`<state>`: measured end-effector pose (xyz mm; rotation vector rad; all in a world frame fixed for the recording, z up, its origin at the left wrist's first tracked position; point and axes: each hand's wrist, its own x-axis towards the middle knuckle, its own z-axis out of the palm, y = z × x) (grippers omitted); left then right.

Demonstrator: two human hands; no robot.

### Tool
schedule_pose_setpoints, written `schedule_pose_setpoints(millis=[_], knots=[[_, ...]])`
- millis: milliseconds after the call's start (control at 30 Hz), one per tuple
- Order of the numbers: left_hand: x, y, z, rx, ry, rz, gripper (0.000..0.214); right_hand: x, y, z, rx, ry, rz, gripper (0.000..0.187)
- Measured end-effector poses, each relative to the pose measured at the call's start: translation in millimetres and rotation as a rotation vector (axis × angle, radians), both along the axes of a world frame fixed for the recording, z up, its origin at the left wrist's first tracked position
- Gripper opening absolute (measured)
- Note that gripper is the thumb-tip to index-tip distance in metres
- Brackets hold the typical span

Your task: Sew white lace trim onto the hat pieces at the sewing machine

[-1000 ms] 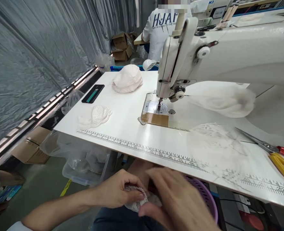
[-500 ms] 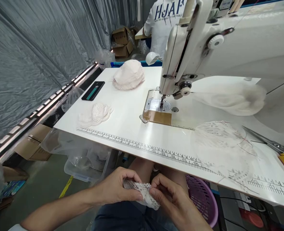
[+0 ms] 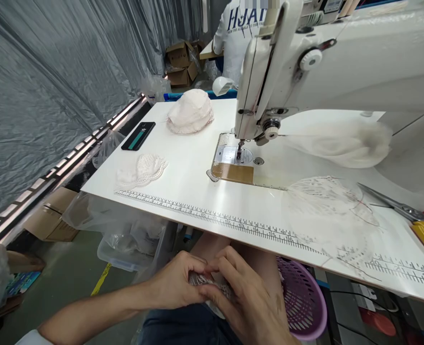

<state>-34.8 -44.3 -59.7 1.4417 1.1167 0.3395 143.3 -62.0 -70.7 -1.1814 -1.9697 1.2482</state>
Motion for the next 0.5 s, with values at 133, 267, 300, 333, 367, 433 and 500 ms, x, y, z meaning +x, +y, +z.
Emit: schedule_pose_setpoints(millis=[133,267,300,333,367,433,500], knots=[[-2.0,-0.2,2.6,-0.147,-0.019,0.021,0.023,1.9,2.2,0.3,-0.094,0.137,0.065,0.021],[-5.9,1.7,4.8,-0.309,-0.078,0.0,0.031,6.9,4.4,4.8,-0.297,0.297,0.127,0.026],[-6.4,2.1,4.7,-0.332,-0.079,-0.022,0.033,8.2,4.6,6.7,-0.313,0.287,0.136,0.027],[-6.9,2.5,4.2,-0.341,-0.079,-0.049,0.034,10.5,4.4,8.1,-0.306,0.247,0.149,0.027],[-7.4,2.9,3.6,-0.336,-0.079,-0.073,0.033,14.7,3.4,8.4,-0.277,0.187,0.164,0.027],[-8.9,3.9,1.9,-0.286,-0.071,-0.099,0.03,31.3,-1.6,3.3,-0.172,0.038,0.202,0.024],[-10.8,5.2,0.1,-0.199,-0.056,-0.104,0.025,59.0,-10.8,-11.2,-0.032,-0.103,0.163,0.021]])
